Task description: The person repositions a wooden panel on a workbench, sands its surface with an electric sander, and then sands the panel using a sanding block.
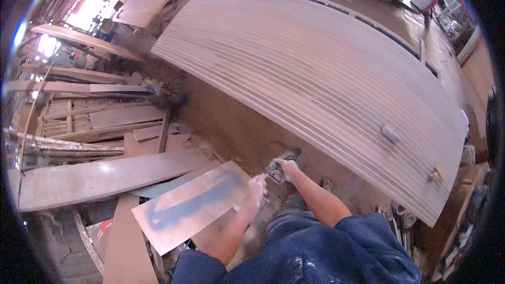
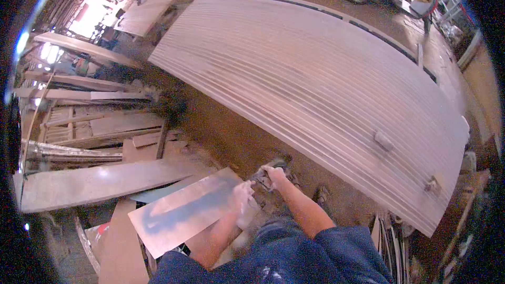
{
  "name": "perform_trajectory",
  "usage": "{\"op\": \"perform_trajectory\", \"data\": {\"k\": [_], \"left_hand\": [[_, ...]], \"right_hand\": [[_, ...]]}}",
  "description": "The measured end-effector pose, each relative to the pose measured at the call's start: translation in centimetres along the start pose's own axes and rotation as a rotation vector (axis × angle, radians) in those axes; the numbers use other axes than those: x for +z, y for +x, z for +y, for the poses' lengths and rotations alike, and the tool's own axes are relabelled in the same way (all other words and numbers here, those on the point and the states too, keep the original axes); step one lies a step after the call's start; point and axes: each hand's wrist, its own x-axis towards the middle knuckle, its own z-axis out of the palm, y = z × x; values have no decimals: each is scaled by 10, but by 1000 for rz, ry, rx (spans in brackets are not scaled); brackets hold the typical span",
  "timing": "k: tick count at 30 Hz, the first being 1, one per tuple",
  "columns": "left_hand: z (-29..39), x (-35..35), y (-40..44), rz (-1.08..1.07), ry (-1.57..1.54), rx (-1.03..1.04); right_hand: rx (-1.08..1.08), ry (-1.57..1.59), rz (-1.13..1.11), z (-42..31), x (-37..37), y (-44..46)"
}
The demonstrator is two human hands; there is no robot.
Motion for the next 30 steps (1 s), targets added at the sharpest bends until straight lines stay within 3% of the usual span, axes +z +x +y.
{"op": "perform_trajectory", "data": {"k": [1,3,6,7,9,11,12,15,18,22,28,30], "left_hand": [[4,-3,10,-6,63,-17],[-15,-5,41,7,184,-96],[-76,-17,112,6,335,-200],[-106,-25,139,4,355,-236],[-201,-63,237,43,765,-149],[-200,-54,235,-90,1296,-36],[-201,-55,224,46,995,-88],[-204,-62,230,-61,1012,-48],[-211,-68,256,-257,1031,36],[-222,-67,289,-591,968,216],[-245,-96,281,-386,1239,33],[-259,-112,277,-332,1298,-11]], "right_hand": [[-290,-226,-130,16,-19,12],[-109,-139,-203,-25,-23,-68],[-110,-308,-170,-32,-87,-80],[-123,-393,-128,-30,-118,-81],[-178,-620,61,-21,-185,-93],[-193,-865,327,-14,-241,-135],[-167,-969,441,-15,-262,-167],[-14,-1006,676,50,-369,-184],[85,-1152,890,89,-409,-213],[78,-1108,846,118,-420,-216],[166,-1120,811,121,-404,-203],[303,-1264,642,101,-401,-210]]}}
